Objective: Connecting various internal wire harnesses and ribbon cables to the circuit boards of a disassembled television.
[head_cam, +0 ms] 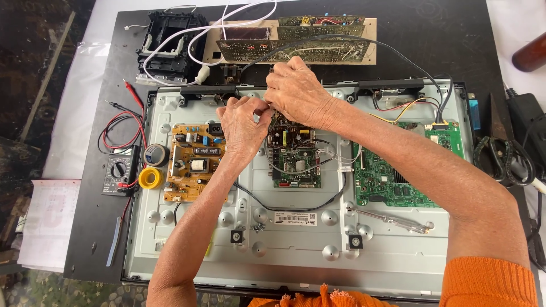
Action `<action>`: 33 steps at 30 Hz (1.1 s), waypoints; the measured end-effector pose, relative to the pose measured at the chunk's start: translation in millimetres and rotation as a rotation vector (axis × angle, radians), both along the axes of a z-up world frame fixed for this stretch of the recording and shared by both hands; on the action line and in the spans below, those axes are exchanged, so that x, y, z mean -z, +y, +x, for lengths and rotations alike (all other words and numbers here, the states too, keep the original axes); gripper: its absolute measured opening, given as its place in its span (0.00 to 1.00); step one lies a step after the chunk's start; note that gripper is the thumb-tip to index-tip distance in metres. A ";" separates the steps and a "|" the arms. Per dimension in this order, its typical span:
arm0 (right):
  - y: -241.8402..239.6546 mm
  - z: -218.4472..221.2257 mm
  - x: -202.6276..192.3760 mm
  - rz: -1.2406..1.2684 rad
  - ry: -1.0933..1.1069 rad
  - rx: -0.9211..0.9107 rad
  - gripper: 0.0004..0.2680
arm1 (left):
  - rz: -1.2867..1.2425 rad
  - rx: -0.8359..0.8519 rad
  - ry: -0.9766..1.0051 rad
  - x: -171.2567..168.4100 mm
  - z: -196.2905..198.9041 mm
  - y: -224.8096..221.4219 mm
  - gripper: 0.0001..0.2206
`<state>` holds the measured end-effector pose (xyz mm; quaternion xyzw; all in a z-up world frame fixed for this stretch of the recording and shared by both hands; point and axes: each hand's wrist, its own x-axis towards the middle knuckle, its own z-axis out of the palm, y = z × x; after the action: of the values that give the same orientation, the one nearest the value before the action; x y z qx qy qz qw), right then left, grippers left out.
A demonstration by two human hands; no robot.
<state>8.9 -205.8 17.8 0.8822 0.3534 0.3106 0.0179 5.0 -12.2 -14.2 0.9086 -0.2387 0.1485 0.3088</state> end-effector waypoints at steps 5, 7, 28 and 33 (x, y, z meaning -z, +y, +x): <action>-2.6 -6.0 -3.4 0.040 -0.056 0.003 0.10 | -0.008 -0.038 0.110 -12.0 -4.1 -9.5 0.09; -5.3 -7.5 -1.0 0.050 -0.052 0.005 0.10 | -0.010 -0.040 0.135 -9.5 -3.2 -13.5 0.10; 5.5 -28.0 -9.4 0.188 0.133 0.125 0.11 | -0.134 0.053 -0.052 6.4 4.2 -7.1 0.06; 10.5 -26.3 -7.3 0.225 0.158 0.132 0.10 | -0.076 0.055 -0.105 0.2 1.5 -4.5 0.05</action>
<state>-17.4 -195.3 25.1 0.9217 0.2580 0.2758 -0.0887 6.5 -16.8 -14.4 0.8803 -0.2735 0.1964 0.3343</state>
